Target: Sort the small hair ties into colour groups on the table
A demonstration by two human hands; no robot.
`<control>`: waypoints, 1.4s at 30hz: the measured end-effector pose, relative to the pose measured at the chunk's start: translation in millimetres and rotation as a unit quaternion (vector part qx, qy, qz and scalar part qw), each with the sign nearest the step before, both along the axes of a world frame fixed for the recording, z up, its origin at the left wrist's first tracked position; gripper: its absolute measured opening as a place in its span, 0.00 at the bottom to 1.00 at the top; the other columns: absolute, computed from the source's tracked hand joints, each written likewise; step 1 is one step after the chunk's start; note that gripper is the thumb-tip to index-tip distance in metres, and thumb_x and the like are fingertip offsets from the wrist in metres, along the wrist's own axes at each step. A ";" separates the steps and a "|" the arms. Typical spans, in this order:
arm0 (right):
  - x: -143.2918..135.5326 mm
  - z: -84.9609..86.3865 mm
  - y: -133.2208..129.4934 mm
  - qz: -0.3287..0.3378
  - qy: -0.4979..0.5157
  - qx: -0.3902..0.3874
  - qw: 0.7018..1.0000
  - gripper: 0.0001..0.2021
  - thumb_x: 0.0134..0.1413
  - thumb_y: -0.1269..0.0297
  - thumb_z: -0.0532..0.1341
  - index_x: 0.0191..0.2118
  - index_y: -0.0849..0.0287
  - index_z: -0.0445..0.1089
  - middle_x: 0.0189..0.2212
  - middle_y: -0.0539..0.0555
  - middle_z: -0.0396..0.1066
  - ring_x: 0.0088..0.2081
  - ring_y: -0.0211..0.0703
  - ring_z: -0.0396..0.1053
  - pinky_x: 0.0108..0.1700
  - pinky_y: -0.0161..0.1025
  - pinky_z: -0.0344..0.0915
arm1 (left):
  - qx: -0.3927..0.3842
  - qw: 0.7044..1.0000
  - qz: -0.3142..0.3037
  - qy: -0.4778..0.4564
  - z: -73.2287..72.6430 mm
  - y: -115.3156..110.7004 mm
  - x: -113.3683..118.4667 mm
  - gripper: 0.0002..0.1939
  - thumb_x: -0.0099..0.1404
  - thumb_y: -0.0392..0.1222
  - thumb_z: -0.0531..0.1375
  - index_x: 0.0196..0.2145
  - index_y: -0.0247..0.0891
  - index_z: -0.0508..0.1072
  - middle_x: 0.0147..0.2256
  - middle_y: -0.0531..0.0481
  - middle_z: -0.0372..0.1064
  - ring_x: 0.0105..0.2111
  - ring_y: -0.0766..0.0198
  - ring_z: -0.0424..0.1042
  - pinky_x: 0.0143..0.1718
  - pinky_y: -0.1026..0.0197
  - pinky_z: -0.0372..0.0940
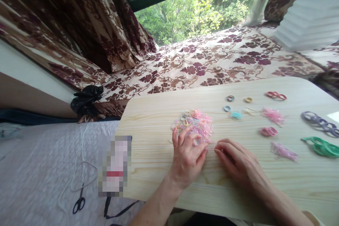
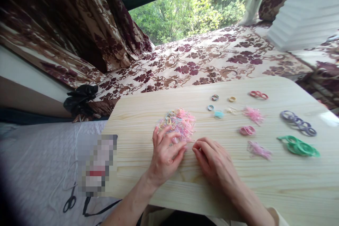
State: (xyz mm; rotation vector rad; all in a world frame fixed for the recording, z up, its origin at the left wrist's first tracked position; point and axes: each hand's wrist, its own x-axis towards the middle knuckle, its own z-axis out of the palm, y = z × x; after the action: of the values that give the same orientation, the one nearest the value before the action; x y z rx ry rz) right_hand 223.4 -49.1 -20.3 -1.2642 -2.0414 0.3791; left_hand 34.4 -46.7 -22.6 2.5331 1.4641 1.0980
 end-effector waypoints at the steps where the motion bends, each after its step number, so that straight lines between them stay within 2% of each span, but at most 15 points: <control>1: -0.1 0.0 0.1 0.000 0.000 0.001 1.000 0.09 0.65 0.63 0.53 0.33 0.54 0.67 0.30 0.51 0.73 0.30 0.37 0.71 0.35 0.35 0.68 | -0.001 1.000 -0.001 -0.001 -0.2 0.1 0.1 0.08 0.64 0.37 0.62 0.41 0.46 0.76 0.45 0.50 0.73 0.58 0.52 0.63 0.66 0.38 0.44; 8: -0.9 0.9 0.4 0.002 0.012 0.001 1.000 0.09 0.65 0.64 0.53 0.33 0.54 0.67 0.30 0.51 0.72 0.31 0.37 0.71 0.34 0.34 0.68 | 0.000 1.000 -0.004 -0.011 -1.6 1.3 -0.6 0.04 0.64 0.36 0.62 0.34 0.45 0.76 0.43 0.51 0.73 0.58 0.53 0.63 0.66 0.38 0.44; 13: -0.7 2.0 0.0 -0.010 0.032 -0.018 0.999 0.07 0.64 0.64 0.54 0.34 0.54 0.67 0.32 0.51 0.73 0.31 0.37 0.72 0.35 0.34 0.68 | -0.011 0.999 0.025 -0.029 -0.9 1.5 -1.8 0.05 0.63 0.35 0.62 0.33 0.45 0.77 0.39 0.51 0.73 0.56 0.53 0.64 0.65 0.38 0.46; 27: -0.3 -0.3 -1.9 -0.016 0.031 -0.003 0.999 0.07 0.64 0.64 0.55 0.34 0.54 0.68 0.32 0.52 0.73 0.30 0.37 0.71 0.34 0.34 0.69 | -0.020 0.998 0.019 -0.056 3.0 -0.2 -2.6 0.06 0.64 0.34 0.61 0.33 0.45 0.77 0.38 0.51 0.72 0.55 0.54 0.64 0.65 0.39 0.46; 33: -0.1 -4.2 -2.4 -0.001 0.029 0.040 0.999 0.04 0.62 0.64 0.58 0.40 0.54 0.70 0.36 0.53 0.74 0.32 0.38 0.73 0.34 0.33 0.71 | -0.007 0.999 0.002 -0.050 4.2 -1.5 -1.2 0.07 0.64 0.34 0.60 0.35 0.44 0.76 0.38 0.51 0.72 0.55 0.54 0.65 0.65 0.38 0.46; 42: -0.3 1.1 -1.7 0.027 0.030 0.058 0.998 0.05 0.63 0.68 0.57 0.38 0.54 0.69 0.33 0.52 0.73 0.33 0.37 0.73 0.34 0.32 0.69 | -0.020 0.997 -0.009 -0.073 3.0 -1.2 0.1 0.06 0.64 0.34 0.61 0.34 0.44 0.76 0.37 0.51 0.72 0.54 0.55 0.66 0.65 0.39 0.47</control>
State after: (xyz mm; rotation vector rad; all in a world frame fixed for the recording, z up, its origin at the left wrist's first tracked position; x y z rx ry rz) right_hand 223.1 -50.8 -19.2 -1.1175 -2.0194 0.3156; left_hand 34.6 -47.8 -19.7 2.3785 1.4106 1.2106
